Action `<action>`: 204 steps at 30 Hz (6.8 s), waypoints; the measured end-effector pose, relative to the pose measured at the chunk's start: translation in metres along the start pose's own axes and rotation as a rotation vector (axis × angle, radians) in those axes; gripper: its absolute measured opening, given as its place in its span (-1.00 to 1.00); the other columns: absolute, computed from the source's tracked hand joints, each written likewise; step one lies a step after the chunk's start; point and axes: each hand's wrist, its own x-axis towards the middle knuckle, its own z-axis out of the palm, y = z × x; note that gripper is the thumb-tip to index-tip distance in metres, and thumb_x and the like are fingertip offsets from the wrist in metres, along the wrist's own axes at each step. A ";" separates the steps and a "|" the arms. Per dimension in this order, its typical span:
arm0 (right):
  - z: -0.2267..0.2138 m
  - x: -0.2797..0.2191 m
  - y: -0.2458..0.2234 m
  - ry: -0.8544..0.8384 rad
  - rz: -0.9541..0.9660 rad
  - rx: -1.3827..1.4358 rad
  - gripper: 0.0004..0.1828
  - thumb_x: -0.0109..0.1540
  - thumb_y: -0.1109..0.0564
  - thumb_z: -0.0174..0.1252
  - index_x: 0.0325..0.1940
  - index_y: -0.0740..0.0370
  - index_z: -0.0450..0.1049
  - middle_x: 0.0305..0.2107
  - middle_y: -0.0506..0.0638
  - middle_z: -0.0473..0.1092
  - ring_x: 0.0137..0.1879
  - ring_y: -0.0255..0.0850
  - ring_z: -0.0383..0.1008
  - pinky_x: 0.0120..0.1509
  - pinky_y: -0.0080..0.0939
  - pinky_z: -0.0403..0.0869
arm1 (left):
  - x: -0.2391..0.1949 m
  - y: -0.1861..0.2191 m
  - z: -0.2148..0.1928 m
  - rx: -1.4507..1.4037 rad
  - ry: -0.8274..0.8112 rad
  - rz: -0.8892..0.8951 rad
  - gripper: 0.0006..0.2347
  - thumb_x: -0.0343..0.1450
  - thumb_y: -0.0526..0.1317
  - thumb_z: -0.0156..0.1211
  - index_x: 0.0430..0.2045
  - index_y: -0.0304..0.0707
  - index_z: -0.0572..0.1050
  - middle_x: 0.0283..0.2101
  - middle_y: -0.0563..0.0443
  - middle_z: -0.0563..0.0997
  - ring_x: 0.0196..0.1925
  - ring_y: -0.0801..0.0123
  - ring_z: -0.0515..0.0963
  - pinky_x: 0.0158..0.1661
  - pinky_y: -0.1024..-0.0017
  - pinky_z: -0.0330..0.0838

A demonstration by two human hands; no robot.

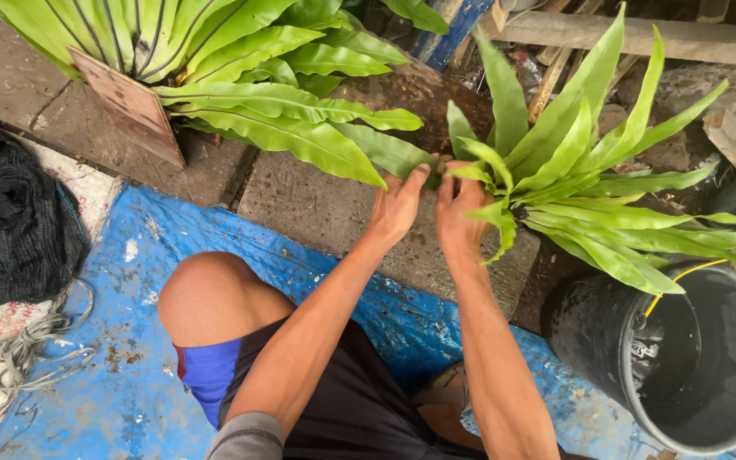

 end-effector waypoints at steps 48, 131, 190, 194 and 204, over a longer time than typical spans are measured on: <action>-0.066 0.076 -0.068 -0.182 0.445 0.977 -0.86 0.31 0.37 0.17 -0.05 0.46 0.47 -0.30 0.08 0.56 -0.34 -0.31 0.55 -0.29 -0.37 0.53 | -0.035 0.100 -0.014 0.149 -0.085 0.634 -0.53 0.58 -0.15 -0.13 0.41 -0.43 0.23 0.48 -0.32 0.32 0.59 -0.02 0.28 0.52 0.24 0.18; 0.022 0.134 0.039 -1.559 -0.460 -0.758 -0.75 0.23 -0.02 0.20 -0.33 0.19 0.61 -0.40 0.03 0.58 -0.29 -0.07 0.59 -0.24 -0.04 0.55 | -0.046 0.134 -0.010 -0.103 -0.168 0.507 -0.86 0.55 -0.36 0.24 -0.04 -0.23 0.61 -0.08 0.00 0.73 -0.08 0.57 0.72 -0.01 0.55 0.62; -0.132 0.202 -0.092 -1.298 -0.107 0.025 -0.62 0.03 0.11 0.47 -0.09 0.25 0.68 -0.55 0.10 0.50 -0.39 -0.31 0.36 -0.26 -0.19 0.36 | -0.048 0.141 -0.005 -0.127 0.040 0.555 -0.43 0.43 -0.31 0.38 0.36 -0.38 0.29 0.40 -0.26 0.41 0.54 0.16 0.28 0.46 0.26 0.21; -0.138 0.206 -0.092 -1.268 -0.100 0.140 -0.67 0.08 0.15 0.47 -0.09 0.29 0.70 -0.53 0.04 0.47 -0.38 -0.36 0.34 -0.28 -0.25 0.34 | -0.036 0.130 -0.001 -0.242 -0.052 0.418 -0.30 0.34 -0.29 0.44 0.38 -0.38 0.17 0.33 -0.22 0.37 0.39 0.23 0.37 0.37 0.26 0.27; -0.145 0.205 -0.098 -1.191 -0.085 0.141 -0.71 0.09 0.21 0.48 -0.12 0.31 0.71 -0.50 0.09 0.50 -0.37 -0.35 0.35 -0.27 -0.26 0.33 | -0.026 0.105 0.013 -0.186 -0.081 0.263 -0.69 0.44 -0.30 0.34 0.04 -0.42 0.54 -0.07 -0.01 0.70 0.01 0.49 0.66 0.02 0.48 0.56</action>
